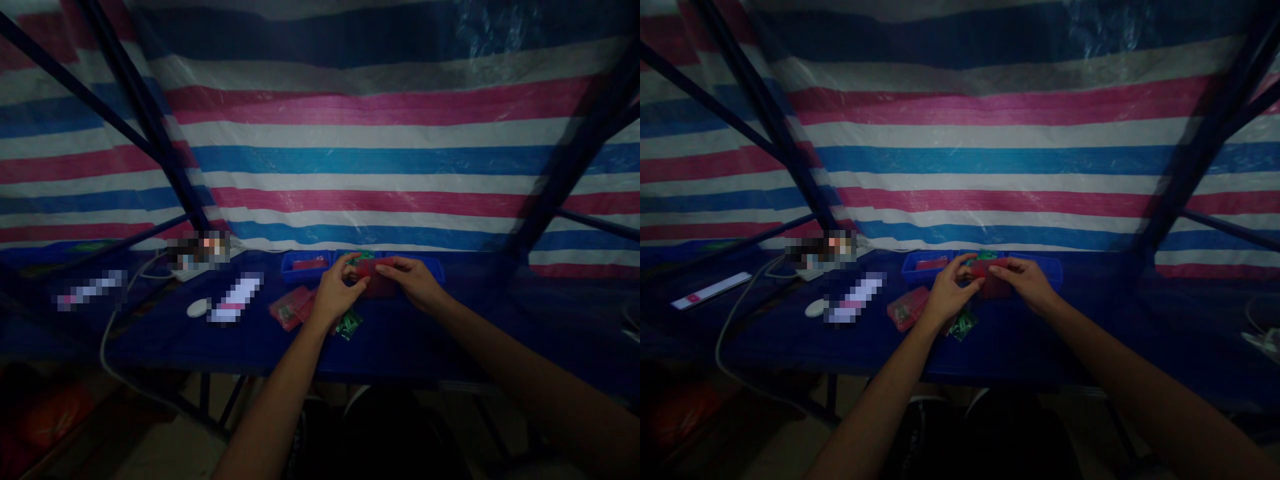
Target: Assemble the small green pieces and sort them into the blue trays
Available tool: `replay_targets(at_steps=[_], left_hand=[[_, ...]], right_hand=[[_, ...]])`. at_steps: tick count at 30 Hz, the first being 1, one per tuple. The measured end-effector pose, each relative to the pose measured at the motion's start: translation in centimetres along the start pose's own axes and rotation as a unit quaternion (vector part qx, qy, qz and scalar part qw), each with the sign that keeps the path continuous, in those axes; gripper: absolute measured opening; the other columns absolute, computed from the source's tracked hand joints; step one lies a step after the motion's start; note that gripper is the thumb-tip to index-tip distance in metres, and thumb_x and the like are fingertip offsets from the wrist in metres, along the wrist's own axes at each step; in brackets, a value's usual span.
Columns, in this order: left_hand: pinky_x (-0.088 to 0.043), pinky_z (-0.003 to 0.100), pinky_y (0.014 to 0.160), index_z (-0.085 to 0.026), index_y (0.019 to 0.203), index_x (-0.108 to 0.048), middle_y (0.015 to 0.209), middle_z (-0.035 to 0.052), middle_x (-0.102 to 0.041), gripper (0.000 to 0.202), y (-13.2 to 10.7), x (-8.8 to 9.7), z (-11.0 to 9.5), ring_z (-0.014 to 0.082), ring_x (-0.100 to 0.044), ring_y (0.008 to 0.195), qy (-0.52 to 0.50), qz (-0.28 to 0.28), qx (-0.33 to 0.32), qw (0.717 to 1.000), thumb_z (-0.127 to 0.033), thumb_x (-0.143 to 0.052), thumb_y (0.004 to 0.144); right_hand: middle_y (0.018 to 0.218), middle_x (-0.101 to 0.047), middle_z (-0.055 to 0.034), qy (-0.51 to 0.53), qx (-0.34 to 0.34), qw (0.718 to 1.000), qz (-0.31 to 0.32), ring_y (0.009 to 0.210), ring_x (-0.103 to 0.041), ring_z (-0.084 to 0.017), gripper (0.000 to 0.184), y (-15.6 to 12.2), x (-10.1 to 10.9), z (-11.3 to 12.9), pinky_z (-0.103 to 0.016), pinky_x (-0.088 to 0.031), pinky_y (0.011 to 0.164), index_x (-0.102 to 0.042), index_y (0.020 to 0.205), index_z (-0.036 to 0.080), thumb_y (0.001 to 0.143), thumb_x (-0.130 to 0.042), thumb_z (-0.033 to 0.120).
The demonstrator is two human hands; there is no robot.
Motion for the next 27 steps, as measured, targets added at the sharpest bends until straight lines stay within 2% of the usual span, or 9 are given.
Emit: replay_targets(at_steps=[4, 9, 13, 17, 23, 27], left_hand=[[-0.058, 0.032, 0.081, -0.020, 0.136, -0.057, 0.098, 0.0075, -0.075, 0.059, -0.1, -0.2, 0.4, 0.0190, -0.073, 0.086, -0.004, 0.018, 0.029, 0.999, -0.034, -0.080, 0.083], [-0.057, 0.029, 0.074, -0.018, 0.125, -0.064, 0.095, 0.0068, -0.074, 0.051, 0.0, -0.4, 1.3, 0.0188, -0.073, 0.083, -0.018, 0.030, 0.068, 0.997, -0.038, -0.080, 0.082], [-0.056, 0.030, 0.076, -0.017, 0.127, -0.063, 0.096, 0.0070, -0.074, 0.052, 0.0, -0.4, 1.9, 0.0190, -0.073, 0.085, -0.024, 0.044, 0.070, 0.996, -0.039, -0.080, 0.082], [-0.056, 0.032, 0.081, -0.017, 0.125, -0.063, 0.099, 0.0085, -0.075, 0.044, -0.1, -0.5, 1.8, 0.0191, -0.073, 0.088, -0.051, 0.068, 0.068, 0.994, -0.039, -0.074, 0.088], [-0.054, 0.029, 0.077, -0.020, 0.136, -0.049, 0.095, 0.0055, -0.073, 0.057, -0.2, -0.6, 1.2, 0.0163, -0.071, 0.081, -0.060, 0.047, 0.055, 0.996, -0.036, -0.076, 0.087], [-0.052, 0.025, 0.072, -0.022, 0.123, -0.048, 0.094, 0.0020, -0.070, 0.044, -0.2, -0.4, 0.6, 0.0135, -0.067, 0.077, -0.037, 0.016, 0.030, 0.999, -0.035, -0.072, 0.090]], right_hand=[[0.095, -0.080, -0.0027, 0.019, 0.002, 1.000, -0.024, 0.081, -0.072, -0.020, 0.030, 0.3, 0.2, -0.3, -0.036, -0.058, 0.083, -0.080, 0.094, 0.024, 0.072, -0.088, 0.043], [0.093, -0.079, -0.0024, 0.030, 0.014, 0.998, -0.058, 0.082, -0.072, -0.019, 0.030, 0.6, 0.5, -0.5, -0.035, -0.057, 0.086, -0.080, 0.090, 0.023, 0.070, -0.090, 0.042], [0.098, -0.080, -0.0032, 0.022, 0.007, 0.999, -0.045, 0.084, -0.072, -0.019, 0.033, 0.7, 0.6, -0.5, -0.037, -0.057, 0.088, -0.080, 0.096, 0.024, 0.072, -0.088, 0.045], [0.093, -0.080, -0.0034, 0.024, 0.014, 0.997, -0.067, 0.081, -0.072, -0.019, 0.033, 0.8, 0.9, -0.7, -0.037, -0.057, 0.086, -0.080, 0.092, 0.023, 0.070, -0.089, 0.045], [0.091, -0.079, -0.0030, 0.023, 0.034, 0.995, -0.091, 0.082, -0.071, -0.019, 0.034, 0.9, 1.0, -1.0, -0.035, -0.056, 0.083, -0.078, 0.087, 0.021, 0.068, -0.090, 0.047], [0.086, -0.077, -0.0017, 0.033, 0.042, 0.992, -0.110, 0.075, -0.067, -0.016, 0.033, 0.9, 1.1, -0.8, -0.031, -0.055, 0.077, -0.077, 0.083, 0.021, 0.067, -0.091, 0.047]])
Point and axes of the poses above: each hand's wrist, its own y-axis towards the middle knuckle, its own x-axis out of the back of the hand, z = x × y, the point moved 2 cm from there along y, towards the middle knuckle
